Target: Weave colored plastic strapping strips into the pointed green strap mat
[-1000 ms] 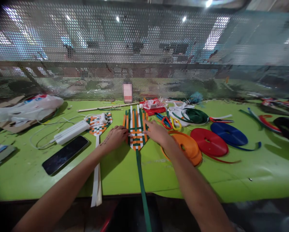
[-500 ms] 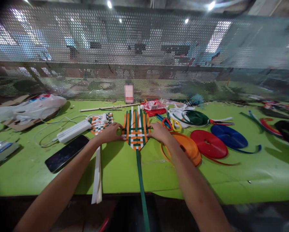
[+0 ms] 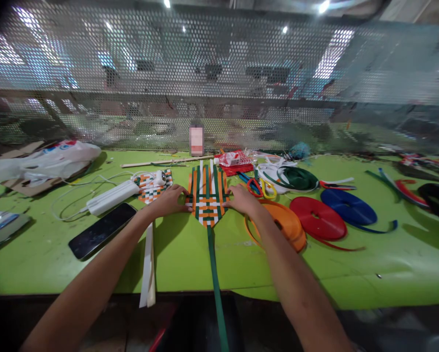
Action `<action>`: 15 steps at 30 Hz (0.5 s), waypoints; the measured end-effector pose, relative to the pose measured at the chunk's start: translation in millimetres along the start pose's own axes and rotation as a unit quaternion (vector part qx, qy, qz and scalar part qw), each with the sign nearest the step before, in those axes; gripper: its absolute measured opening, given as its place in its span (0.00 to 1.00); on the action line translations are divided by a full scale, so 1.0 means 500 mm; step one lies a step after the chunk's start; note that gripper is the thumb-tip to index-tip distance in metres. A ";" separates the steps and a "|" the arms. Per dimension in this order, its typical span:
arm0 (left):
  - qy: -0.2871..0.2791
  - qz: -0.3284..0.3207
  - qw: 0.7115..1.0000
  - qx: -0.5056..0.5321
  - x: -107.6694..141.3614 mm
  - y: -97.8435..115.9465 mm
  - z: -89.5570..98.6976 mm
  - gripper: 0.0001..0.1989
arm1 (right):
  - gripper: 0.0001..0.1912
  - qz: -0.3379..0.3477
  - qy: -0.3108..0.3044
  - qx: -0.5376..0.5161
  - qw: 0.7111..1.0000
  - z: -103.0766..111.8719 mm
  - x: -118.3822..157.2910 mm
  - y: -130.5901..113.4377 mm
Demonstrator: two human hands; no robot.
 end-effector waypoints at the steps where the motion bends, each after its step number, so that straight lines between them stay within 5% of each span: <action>1: -0.001 0.002 1.000 0.001 0.001 0.001 0.001 0.31 | 0.21 0.000 -0.002 -0.001 1.000 0.000 0.000 -0.001; 15: 0.000 0.008 1.000 0.004 -0.002 0.001 -0.002 0.31 | 0.20 0.001 -0.003 0.000 1.000 0.002 0.001 -0.008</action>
Point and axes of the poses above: each hand's wrist, its own x-axis away from the middle knuckle, its own z-axis out of the back of the hand, y = z × x, the point moved 7 cm from there along -x, towards the middle knuckle, and after that the axes turned 7 degrees about -x, right-handed, at the moved point
